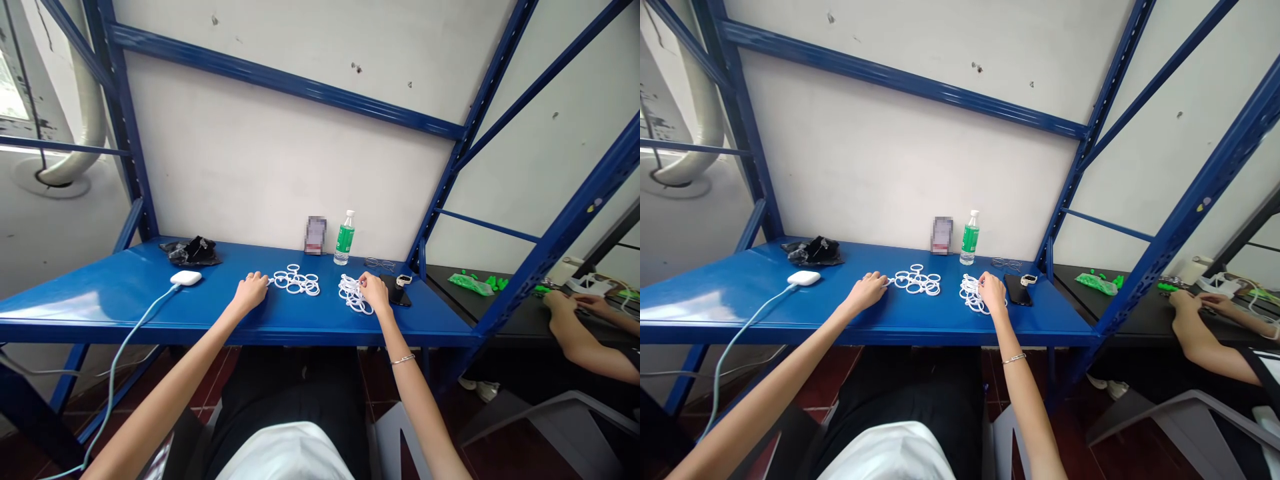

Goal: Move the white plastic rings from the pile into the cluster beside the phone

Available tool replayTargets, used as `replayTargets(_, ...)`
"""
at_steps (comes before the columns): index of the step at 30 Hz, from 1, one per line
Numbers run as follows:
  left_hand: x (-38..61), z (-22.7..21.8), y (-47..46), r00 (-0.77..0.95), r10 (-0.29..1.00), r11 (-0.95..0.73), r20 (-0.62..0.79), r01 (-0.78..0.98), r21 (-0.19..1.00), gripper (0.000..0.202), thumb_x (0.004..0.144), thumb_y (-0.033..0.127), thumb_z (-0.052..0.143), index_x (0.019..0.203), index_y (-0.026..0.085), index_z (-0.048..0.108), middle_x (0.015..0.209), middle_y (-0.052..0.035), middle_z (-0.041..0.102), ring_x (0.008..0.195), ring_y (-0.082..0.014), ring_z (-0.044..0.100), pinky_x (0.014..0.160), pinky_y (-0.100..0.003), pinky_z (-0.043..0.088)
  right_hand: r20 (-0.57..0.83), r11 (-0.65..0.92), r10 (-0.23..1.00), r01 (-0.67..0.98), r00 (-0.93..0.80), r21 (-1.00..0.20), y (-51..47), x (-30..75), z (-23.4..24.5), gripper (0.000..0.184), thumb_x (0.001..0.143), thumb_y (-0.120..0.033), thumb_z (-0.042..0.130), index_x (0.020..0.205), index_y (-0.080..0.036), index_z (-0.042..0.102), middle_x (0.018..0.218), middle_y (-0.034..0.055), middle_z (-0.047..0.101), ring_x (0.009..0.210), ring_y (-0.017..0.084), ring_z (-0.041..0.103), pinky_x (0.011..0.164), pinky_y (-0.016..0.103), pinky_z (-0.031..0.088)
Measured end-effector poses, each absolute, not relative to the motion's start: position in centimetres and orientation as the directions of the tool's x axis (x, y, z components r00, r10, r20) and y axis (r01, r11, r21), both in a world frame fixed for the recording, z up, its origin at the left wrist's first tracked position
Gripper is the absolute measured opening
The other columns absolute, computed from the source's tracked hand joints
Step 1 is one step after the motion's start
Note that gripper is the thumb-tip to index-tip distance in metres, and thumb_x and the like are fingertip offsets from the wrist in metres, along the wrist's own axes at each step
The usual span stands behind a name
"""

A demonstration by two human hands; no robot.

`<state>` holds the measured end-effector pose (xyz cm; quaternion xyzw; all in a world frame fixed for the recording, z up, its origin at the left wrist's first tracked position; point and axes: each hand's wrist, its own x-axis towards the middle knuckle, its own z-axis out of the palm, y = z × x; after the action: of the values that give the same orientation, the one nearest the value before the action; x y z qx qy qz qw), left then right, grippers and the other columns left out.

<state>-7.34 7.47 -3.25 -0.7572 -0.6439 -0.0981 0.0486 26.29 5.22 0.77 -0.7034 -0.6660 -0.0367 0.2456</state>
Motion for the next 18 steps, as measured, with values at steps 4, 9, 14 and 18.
replayTargets(4, -7.1, -3.3, 7.6, 0.133, 0.959, -0.15, 0.25, 0.987, 0.049, 0.035, 0.092, 0.019, 0.026, 0.108, 0.011, 0.057, 0.111, -0.0192, 0.055, 0.106, -0.0299, 0.05, 0.079, -0.039, 0.047, 0.361, 0.037, 0.928, 0.945, 0.088, -0.324, 5.6, 26.3, 0.3, 0.01, 0.082, -0.015, 0.054, 0.089, -0.019, 0.06, 0.081, 0.0031, 0.066, 0.076, 0.017, 0.06, 0.055, 0.024, 0.029)
replayTargets(9, -7.6, -2.4, 7.5, 0.105, 0.955, -0.145, 0.277, 0.982, 0.125, 0.03, 0.091, 0.018, 0.028, 0.101, 0.013, 0.056, 0.108, -0.018, 0.057, 0.105, -0.0288, 0.05, 0.078, -0.036, 0.046, 0.418, 0.118, 0.907, 0.928, 0.044, -0.354, 5.9, 26.1, 0.2, 0.011, 0.084, -0.017, 0.051, 0.092, -0.019, 0.059, 0.08, 0.0028, 0.065, 0.074, 0.016, 0.058, 0.057, 0.024, 0.032)
replayTargets(14, -6.8, -0.2, 6.3, 0.326, 0.897, -0.442, 0.299, 0.701, 0.56, 0.022, 0.091, 0.036, 0.036, 0.091, 0.018, 0.049, 0.099, -0.0112, 0.062, 0.095, -0.0237, 0.057, 0.078, -0.032, 0.045, 0.464, 0.364, 0.879, 0.781, -0.109, -0.507, 4.8, 24.3, 0.9, 0.016, 0.084, -0.031, 0.053, 0.093, -0.02, 0.061, 0.084, 0.0028, 0.064, 0.072, 0.016, 0.057, 0.062, 0.026, 0.04)
replayTargets(18, -4.7, 1.2, 4.4, 0.567, 0.786, -0.448, 0.248, 0.245, 0.86, 0.033, 0.085, 0.051, 0.045, 0.091, 0.019, 0.048, 0.092, -0.0062, 0.064, 0.09, -0.0199, 0.06, 0.075, -0.03, 0.047, 0.443, 0.567, 0.823, 0.482, -0.355, -0.668, 3.1, 20.8, 1.0, 0.028, 0.083, -0.04, 0.056, 0.104, -0.022, 0.061, 0.098, 0.004, 0.064, 0.076, 0.014, 0.059, 0.069, 0.027, 0.046)
